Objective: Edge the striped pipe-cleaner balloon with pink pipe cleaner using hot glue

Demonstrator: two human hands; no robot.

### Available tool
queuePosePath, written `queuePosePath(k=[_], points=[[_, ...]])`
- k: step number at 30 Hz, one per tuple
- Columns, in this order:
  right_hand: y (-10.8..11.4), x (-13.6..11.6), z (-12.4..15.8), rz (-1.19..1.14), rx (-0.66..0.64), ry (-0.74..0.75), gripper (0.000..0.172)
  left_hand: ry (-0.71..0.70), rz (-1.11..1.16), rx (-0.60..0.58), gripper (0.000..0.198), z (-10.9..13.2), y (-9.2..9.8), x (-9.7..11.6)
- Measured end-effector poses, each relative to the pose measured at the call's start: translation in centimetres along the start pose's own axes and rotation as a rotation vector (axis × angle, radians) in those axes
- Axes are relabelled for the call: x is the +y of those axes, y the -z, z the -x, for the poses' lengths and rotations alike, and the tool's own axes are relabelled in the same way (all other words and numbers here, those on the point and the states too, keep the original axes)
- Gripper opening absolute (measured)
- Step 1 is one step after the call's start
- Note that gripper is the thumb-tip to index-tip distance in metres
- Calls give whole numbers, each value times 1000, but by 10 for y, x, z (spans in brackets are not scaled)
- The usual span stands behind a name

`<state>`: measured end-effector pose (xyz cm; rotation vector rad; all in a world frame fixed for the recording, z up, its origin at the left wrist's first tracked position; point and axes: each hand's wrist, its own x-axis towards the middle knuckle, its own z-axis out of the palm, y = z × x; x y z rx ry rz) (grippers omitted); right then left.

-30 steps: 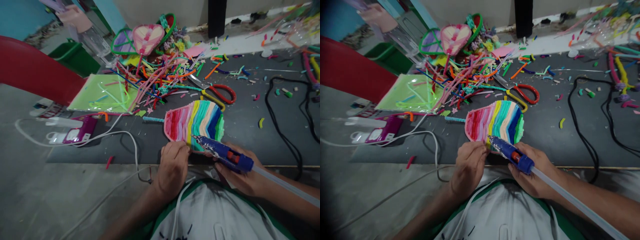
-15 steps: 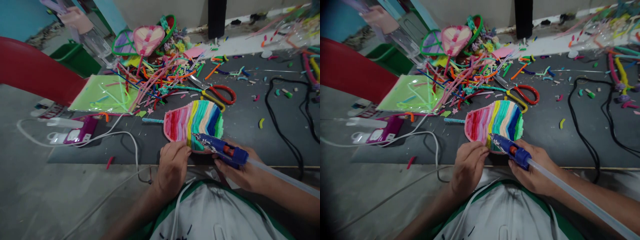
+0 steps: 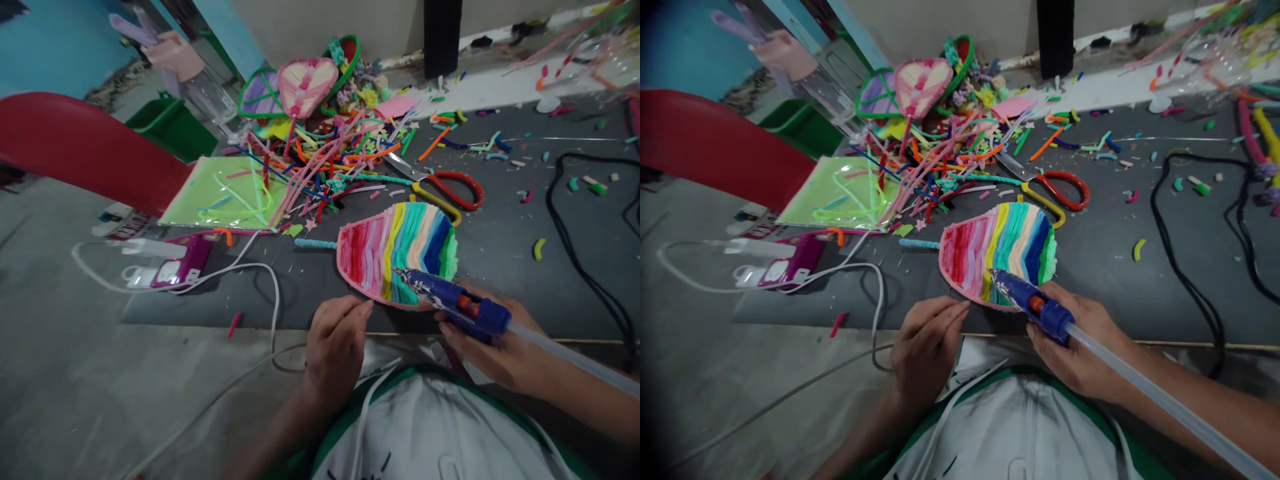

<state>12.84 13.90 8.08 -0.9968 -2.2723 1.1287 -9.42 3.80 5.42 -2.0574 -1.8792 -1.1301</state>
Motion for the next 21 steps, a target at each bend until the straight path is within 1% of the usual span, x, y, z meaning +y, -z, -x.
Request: queuePosePath(k=[3, 6, 9, 13, 18, 21], points=[[2, -2, -1, -8, -52, 12, 15, -18, 10, 1, 33, -2, -5, -2], [4, -3, -1, -18, -36, 22, 17, -11, -11, -4, 32, -3, -8, -5], [4, -3, -2, -7, -35, 36, 16, 9, -40, -12, 25, -5, -9, -6], [4, -2, -2, 23, -39, 46, 17, 34, -119, -70, 23, -11, -8, -5], [5, -3, -2, 38, -70, 41, 17, 2, -178, -139, 25, -16, -5, -5], [5, -2, -2, 40, -71, 50, 16, -26, -215, -152, 24, -19, -5, -6]])
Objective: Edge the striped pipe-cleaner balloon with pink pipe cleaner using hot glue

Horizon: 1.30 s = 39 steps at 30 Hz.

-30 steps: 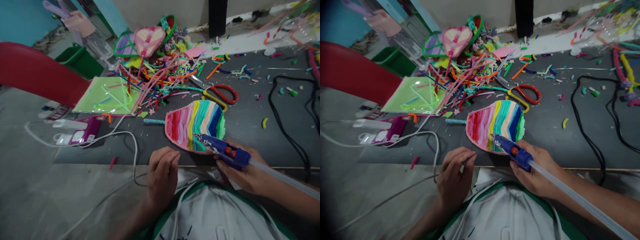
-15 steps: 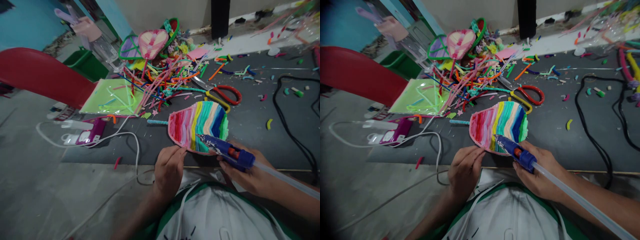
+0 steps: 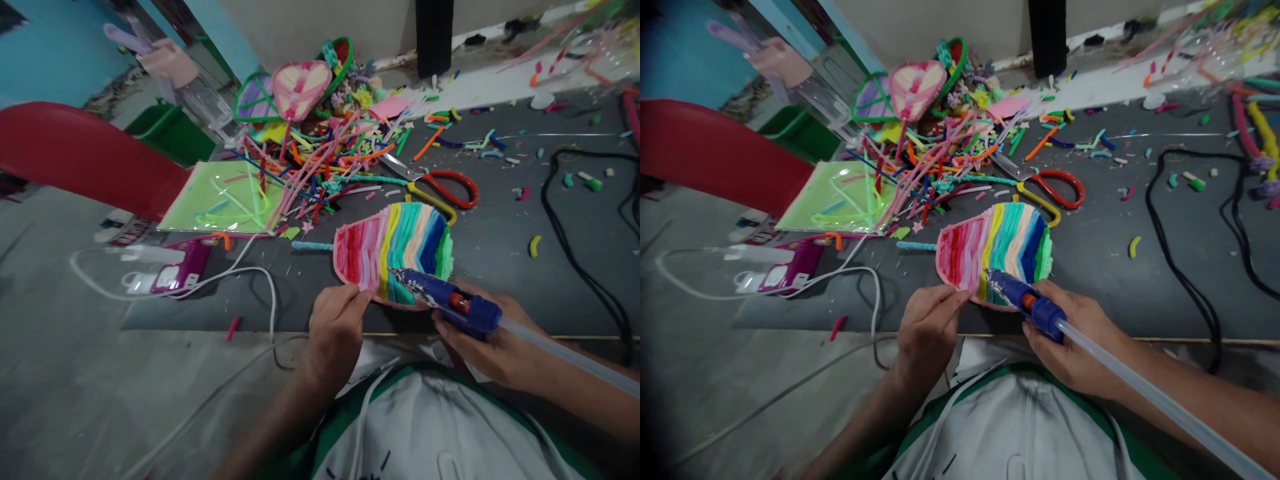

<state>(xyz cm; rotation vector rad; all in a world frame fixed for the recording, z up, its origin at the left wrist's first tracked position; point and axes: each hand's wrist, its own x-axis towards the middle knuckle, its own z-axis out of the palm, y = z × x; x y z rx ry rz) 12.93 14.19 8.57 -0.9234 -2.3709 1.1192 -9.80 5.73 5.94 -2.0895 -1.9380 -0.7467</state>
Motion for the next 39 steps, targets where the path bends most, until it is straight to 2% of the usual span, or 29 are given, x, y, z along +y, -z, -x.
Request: queuePosePath(k=[5, 13, 19, 26, 39], points=[[-1, 1, 0, 1, 26, 1, 15, -31, 17, 10, 23, -4, -1, 0], [1, -1, -2, -9, -1, -30, 16, -13, 24, 8, 22, -2, 1, 3], [1, 0, -2, 18, 3, -14, 14, -70, 136, 66, 24, 4, 0, 11], [3, -3, -2, 13, -10, -27, 13, -108, 160, 15, 31, 17, -7, 15], [3, -3, -3, -17, -35, -42, 11, -142, 170, -65, 23, 6, -2, 21]])
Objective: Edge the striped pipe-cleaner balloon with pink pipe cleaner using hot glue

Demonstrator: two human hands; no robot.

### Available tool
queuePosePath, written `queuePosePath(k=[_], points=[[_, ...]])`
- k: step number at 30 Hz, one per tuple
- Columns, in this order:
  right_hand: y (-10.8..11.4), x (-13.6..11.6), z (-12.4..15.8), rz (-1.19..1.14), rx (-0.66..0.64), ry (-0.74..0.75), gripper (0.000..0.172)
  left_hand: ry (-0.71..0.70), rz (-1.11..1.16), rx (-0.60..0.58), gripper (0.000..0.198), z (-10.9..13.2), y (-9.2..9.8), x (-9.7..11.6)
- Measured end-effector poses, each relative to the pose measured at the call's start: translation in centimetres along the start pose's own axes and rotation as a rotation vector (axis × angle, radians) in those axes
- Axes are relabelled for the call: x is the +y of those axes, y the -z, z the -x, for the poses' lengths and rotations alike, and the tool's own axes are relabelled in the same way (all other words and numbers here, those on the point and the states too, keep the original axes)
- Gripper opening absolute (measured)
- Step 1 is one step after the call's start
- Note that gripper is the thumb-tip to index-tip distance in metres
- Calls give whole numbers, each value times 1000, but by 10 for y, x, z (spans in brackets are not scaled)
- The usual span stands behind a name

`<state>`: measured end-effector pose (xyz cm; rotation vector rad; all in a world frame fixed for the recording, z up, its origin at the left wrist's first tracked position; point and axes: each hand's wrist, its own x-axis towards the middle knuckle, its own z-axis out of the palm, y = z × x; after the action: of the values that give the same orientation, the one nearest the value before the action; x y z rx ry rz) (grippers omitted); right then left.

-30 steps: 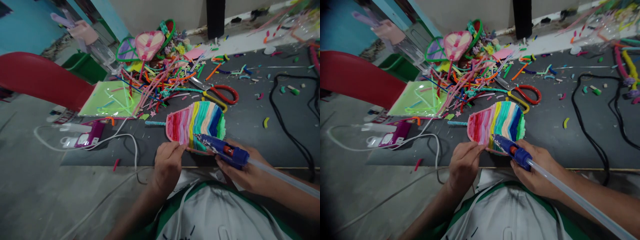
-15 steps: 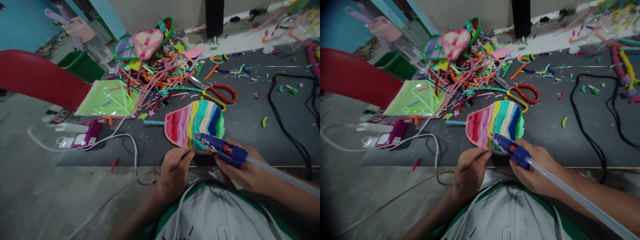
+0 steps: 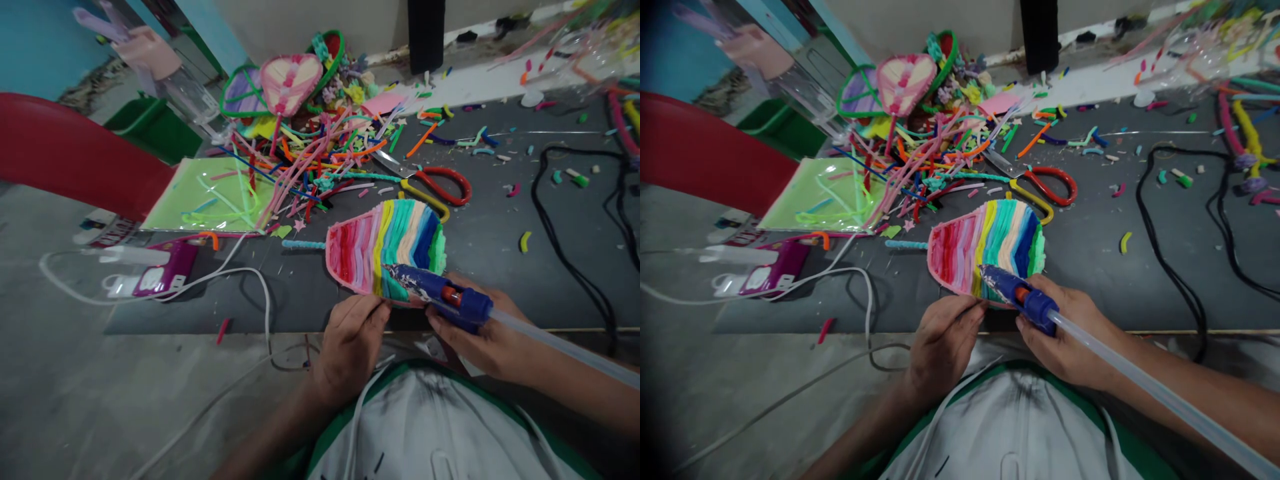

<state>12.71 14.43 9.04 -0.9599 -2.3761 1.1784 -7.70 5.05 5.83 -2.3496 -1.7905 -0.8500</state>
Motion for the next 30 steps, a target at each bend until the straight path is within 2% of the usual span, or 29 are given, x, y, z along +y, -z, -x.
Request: queuePosePath(k=[7, 14, 19, 23, 26, 28, 30], points=[[0, 0, 0, -32, 20, 2, 14, 9, 23, -74, 25, -2, 2, 1], [-3, 5, 2, -67, 44, -31, 18, -58, -8, -40, 20, -7, 5, 2], [-4, 8, 2, -75, 48, -44, 25, -57, 53, 6, 29, 1, 2, -2], [-6, 10, 1, -61, 64, -22, 29, 11, 138, 136, 40, 5, 3, -5], [-7, 11, 2, -60, 80, -27, 31, 125, 89, 236, 35, 1, 5, -7], [-7, 11, 2, -63, 76, -20, 29, 171, 39, 234, 28, -3, 4, -7], [-6, 9, 2, -53, 68, -11, 25, 169, 24, 175, 25, -6, 4, -6]])
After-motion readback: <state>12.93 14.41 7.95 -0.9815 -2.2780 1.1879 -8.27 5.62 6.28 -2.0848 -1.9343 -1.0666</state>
